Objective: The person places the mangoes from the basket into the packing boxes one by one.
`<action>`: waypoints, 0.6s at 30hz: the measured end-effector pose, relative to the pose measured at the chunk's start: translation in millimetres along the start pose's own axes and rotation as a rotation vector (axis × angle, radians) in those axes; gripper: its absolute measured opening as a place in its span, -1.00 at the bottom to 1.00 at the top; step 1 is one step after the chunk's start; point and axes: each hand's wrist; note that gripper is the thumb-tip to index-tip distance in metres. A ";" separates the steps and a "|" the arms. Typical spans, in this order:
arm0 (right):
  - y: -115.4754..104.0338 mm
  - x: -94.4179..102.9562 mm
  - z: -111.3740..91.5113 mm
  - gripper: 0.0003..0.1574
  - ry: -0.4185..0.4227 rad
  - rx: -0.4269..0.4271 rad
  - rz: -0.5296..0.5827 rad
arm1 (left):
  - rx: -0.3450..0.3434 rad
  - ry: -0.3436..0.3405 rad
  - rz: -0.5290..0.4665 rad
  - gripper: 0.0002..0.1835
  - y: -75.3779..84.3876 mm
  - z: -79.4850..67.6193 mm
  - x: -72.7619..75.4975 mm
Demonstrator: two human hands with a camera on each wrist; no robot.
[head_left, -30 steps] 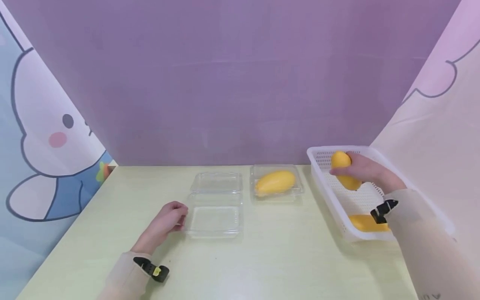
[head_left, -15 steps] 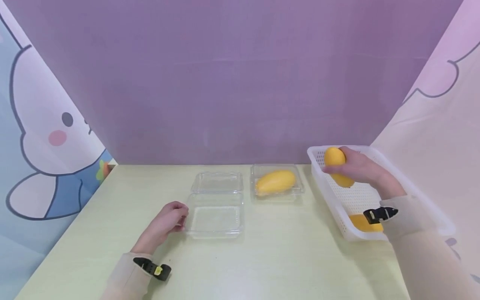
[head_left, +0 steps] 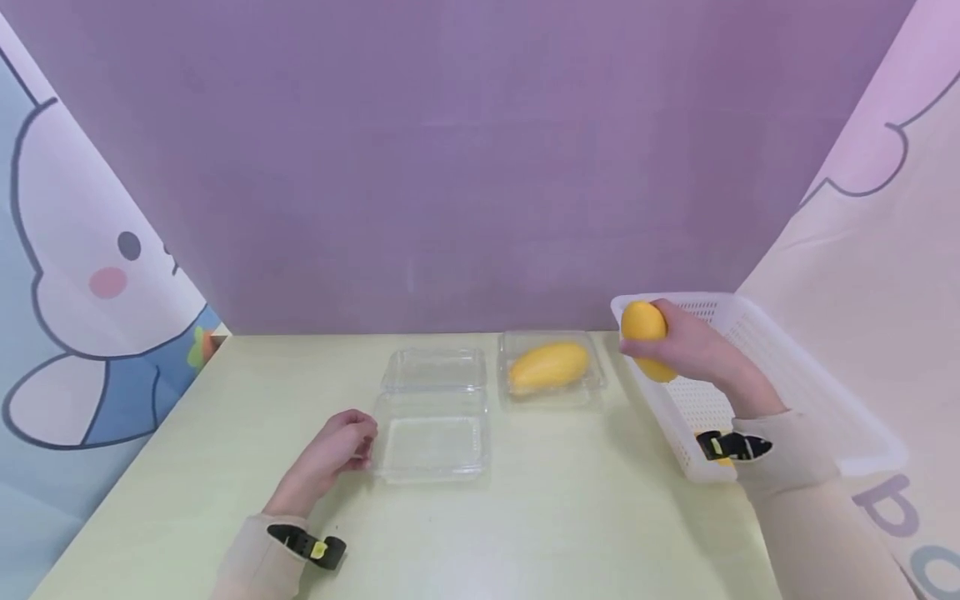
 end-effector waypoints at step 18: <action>-36.9 -38.3 -4.5 -0.23 0.079 0.105 -0.025 | -0.003 -0.013 -0.009 -0.74 -3.9 5.4 0.2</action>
Point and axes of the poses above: each hand's wrist, its own z-axis towards the middle knuckle, its own x-axis out of the back of the hand, y = z × x, and after that the axes turned 2 degrees about -z, right-handed
